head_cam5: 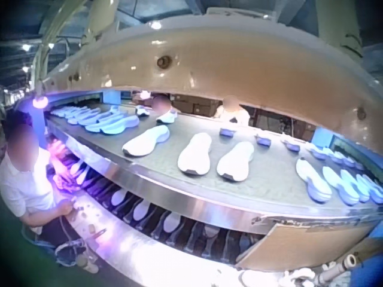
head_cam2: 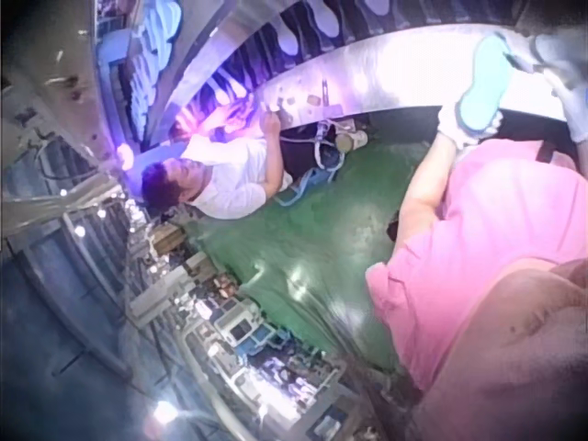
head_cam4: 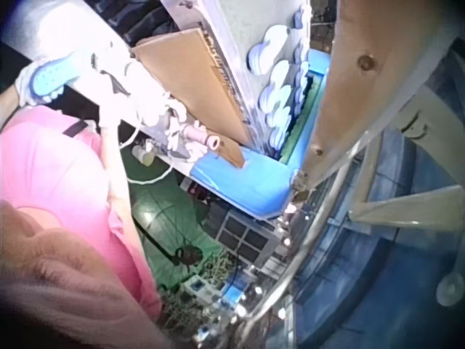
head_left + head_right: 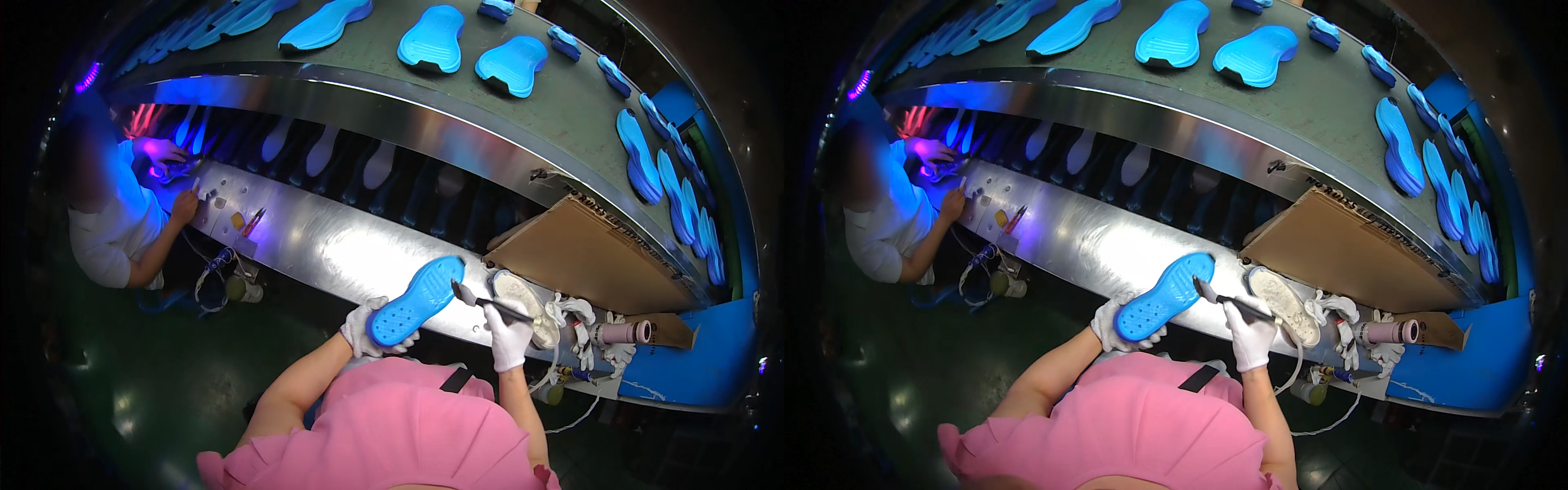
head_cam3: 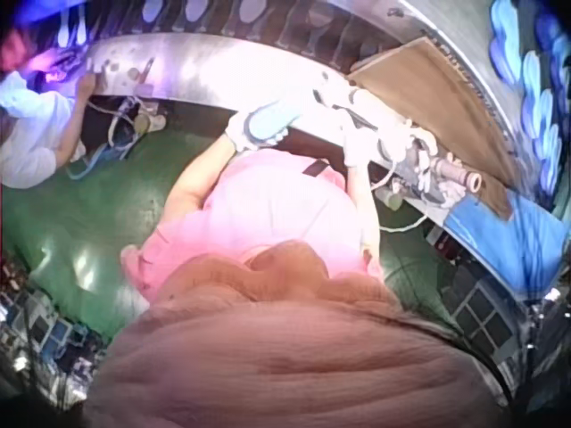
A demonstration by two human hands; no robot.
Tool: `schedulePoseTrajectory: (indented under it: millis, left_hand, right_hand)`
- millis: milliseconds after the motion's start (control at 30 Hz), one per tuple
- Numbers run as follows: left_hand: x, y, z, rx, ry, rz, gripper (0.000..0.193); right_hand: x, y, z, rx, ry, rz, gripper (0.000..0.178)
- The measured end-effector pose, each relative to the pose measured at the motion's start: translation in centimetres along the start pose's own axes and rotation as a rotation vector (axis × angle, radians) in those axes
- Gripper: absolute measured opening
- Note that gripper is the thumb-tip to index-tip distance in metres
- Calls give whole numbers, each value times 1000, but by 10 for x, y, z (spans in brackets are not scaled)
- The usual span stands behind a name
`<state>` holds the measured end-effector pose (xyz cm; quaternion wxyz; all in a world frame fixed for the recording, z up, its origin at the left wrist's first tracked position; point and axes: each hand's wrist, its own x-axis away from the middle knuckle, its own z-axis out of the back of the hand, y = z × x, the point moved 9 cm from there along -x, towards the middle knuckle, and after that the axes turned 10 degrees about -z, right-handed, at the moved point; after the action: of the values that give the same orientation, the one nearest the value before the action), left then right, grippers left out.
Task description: The person applies liquid to shoe soles using a brush applicator and places them onto a conveyor belt.
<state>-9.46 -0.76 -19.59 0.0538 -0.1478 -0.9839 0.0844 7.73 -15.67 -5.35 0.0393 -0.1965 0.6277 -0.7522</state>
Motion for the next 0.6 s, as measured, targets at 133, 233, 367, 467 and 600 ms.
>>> schedulePoseTrajectory:
  millis: [133, 233, 367, 467, 600]
  left_hand:
    - [-26, -12, -94, -89, -65, -206, 84]
    - [-36, -34, -150, -42, -287, -187, 85]
    - [-39, -50, -168, -59, -356, -124, 93]
    - [-43, -62, -184, -57, -208, -208, 89]
    - [-42, -52, -180, -77, -204, -198, 84]
  right_hand:
    - [-21, -89, -27, 224, 84, 451, 17]
    - [40, -179, -67, 534, 232, 1034, 21]
    - [43, -194, -46, 317, 218, 826, 21]
    - [63, -215, -56, 457, 310, 1184, 26]
    - [60, -215, -61, 319, 63, 1023, 25]
